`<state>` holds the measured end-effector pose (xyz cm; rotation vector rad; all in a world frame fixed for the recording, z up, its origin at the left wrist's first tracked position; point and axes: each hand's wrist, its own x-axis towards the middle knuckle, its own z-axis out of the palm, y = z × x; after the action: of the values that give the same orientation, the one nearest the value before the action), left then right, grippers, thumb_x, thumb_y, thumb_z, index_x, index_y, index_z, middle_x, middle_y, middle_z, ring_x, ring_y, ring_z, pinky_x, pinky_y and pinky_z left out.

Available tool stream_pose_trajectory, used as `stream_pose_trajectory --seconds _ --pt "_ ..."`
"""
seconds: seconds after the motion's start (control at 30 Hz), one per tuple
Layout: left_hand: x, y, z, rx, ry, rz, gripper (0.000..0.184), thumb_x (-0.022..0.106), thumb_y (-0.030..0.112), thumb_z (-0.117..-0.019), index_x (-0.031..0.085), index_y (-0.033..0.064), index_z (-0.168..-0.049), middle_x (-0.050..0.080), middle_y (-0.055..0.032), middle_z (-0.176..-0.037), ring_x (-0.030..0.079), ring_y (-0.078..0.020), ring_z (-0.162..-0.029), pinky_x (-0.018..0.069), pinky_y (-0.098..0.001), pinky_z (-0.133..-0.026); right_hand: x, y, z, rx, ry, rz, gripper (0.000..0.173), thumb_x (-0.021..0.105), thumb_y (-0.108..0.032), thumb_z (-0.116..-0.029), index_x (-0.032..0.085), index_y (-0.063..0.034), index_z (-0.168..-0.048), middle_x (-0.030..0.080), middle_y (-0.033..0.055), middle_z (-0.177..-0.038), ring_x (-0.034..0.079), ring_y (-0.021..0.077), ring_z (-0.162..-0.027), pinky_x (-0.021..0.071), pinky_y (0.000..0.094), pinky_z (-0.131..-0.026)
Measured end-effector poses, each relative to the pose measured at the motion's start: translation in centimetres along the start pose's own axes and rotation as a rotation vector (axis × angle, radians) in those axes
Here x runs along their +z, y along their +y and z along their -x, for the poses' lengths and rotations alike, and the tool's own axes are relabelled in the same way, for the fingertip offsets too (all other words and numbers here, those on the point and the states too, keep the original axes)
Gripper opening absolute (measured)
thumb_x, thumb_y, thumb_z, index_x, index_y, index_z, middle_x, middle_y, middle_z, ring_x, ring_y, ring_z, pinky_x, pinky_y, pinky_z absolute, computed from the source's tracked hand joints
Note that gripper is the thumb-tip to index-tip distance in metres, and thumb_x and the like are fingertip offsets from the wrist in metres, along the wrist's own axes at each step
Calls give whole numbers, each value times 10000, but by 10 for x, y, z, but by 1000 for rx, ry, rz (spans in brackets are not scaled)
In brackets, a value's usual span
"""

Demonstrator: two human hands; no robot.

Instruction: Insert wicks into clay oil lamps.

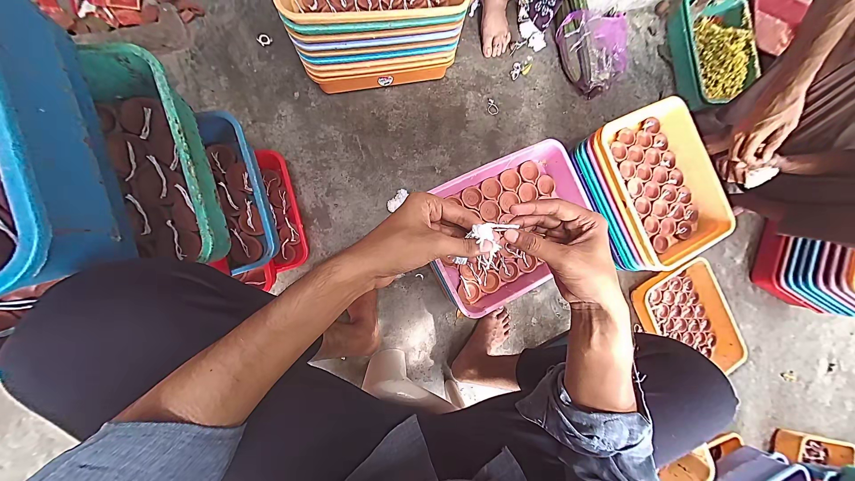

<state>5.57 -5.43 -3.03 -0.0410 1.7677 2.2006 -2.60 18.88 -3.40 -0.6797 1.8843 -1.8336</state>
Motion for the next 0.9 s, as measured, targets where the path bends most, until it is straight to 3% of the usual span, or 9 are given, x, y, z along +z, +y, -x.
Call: stream_pose_trajectory --seconds 0.43,0.6,0.77,0.9 --pt "-1 0 -1 -4 6 -10 190 756 -3 -897 739 -32 -1084 758 -103 -929 735 -139 -827 620 -266 -788 -4 0 0 -65 -4 48 251 789 29 -859 753 -8 -1105 752 79 -982 724 141 -846 631 275 -741" --pt "0 1 0 -5 8 -12 197 758 6 -899 735 -34 -1090 760 -103 -927 739 -143 -833 623 -268 -790 -6 0 0 -43 -103 28 409 822 32 -817 703 29 -1208 723 119 -1084 726 182 -869 648 309 -762" --pt "0 2 0 -9 2 -2 191 762 7 -895 735 -34 -1080 760 -107 -936 741 -150 -839 623 -269 -800 -4 5 -1 -5 -104 15 411 816 39 -821 700 22 -1215 742 109 -996 725 156 -806 637 281 -706" --pt "0 3 1 -9 12 -7 194 759 -3 -894 735 -34 -1083 760 -96 -929 735 -130 -829 618 -255 -786 -2 9 -1 -48 -80 -17 283 788 35 -861 744 15 -1140 757 96 -958 729 143 -777 639 284 -712"
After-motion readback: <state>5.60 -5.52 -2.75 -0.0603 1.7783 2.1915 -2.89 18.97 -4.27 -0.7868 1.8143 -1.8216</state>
